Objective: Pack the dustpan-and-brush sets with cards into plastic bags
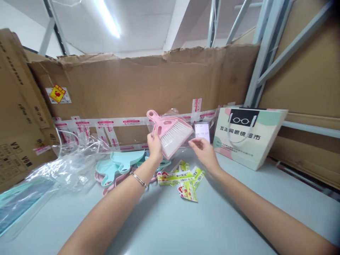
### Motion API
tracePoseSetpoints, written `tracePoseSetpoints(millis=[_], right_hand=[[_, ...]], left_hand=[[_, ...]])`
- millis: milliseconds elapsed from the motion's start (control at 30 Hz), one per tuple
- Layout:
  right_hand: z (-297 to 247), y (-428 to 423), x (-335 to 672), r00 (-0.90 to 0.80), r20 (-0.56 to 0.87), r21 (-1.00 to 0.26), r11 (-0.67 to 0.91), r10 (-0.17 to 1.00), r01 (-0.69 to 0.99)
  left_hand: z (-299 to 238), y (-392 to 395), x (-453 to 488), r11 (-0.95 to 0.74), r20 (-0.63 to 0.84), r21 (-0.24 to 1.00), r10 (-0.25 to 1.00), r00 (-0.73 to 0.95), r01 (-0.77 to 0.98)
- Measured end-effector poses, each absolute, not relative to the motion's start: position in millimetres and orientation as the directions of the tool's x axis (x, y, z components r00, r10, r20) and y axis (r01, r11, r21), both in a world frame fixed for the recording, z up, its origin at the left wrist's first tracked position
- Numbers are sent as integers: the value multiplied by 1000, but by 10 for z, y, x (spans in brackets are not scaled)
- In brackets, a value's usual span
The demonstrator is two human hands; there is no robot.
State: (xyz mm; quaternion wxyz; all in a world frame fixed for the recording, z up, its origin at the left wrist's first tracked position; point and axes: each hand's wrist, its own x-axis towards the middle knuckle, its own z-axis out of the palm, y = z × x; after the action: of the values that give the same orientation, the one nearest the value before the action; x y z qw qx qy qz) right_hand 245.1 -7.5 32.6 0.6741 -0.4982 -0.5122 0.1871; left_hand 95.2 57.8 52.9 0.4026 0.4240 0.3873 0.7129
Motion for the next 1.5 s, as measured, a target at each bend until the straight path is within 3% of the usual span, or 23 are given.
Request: tracePoseSetpoints(millis=[67, 133, 233, 367, 467, 567, 633, 733, 833, 967, 1067, 1133, 1200, 1333, 1433, 1500], right_hand=[[287, -70, 2342, 352, 325, -935, 355, 878, -21], [265, -62, 2246, 294, 193, -926, 273, 936, -261], [286, -115, 2138, 217, 56, -889, 147, 975, -434], [394, -268, 2039, 91, 40, -909, 74, 995, -410], [461, -344, 2022, 103, 60, -923, 94, 993, -372], [461, -361, 2052, 126, 24, -943, 64, 992, -326], [437, -350, 2053, 118, 5, -955, 40, 993, -295], [409, -336, 1998, 84, 29, -964, 50, 996, -260], [407, -347, 1944, 32, 93, -966, 98, 995, -239], [412, -375, 1925, 70, 101, -961, 116, 992, -250], [400, -382, 1904, 124, 97, -954, 128, 987, -271], [385, -373, 1914, 132, 90, -953, 124, 987, -277], [369, -348, 1973, 154, 76, -958, 115, 985, -262], [349, -280, 2128, 240, 80, -964, 136, 967, -228], [342, -274, 2099, 203, 91, -962, 139, 975, -235], [332, -297, 2028, 135, 107, -961, 137, 985, -241]], left_hand=[[485, 440, 981, -308, 199, 877, 932, -304, -368], [471, 282, 970, -256, 161, 867, 956, -246, -427], [548, 114, 860, -229, 197, 833, 974, -115, -503], [778, 133, 537, -264, 203, 789, 964, -171, -555], [926, 208, 147, -300, 160, 801, 941, -298, -518], [1001, 190, -265, -411, 226, 802, 881, -417, -433], [1004, 114, -440, -368, 251, 864, 907, -339, -345], [959, -5, -506, -238, 230, 960, 971, -71, -145], [916, -27, -506, -289, 289, 957, 957, -35, 4], [901, -1, -585, -341, 338, 940, 938, -84, -24], [887, -35, -613, -248, 253, 966, 964, 86, -68], [887, -46, -643, -189, 187, 982, 963, 195, -5], [918, -23, -738, -216, 210, 976, 969, 127, 35], [1017, 29, -987, -289, 278, 956, 945, -171, -45], [983, -28, -909, -148, 149, 989, 989, 18, -27], [914, -76, -744, -142, 137, 989, 983, 124, 34]])
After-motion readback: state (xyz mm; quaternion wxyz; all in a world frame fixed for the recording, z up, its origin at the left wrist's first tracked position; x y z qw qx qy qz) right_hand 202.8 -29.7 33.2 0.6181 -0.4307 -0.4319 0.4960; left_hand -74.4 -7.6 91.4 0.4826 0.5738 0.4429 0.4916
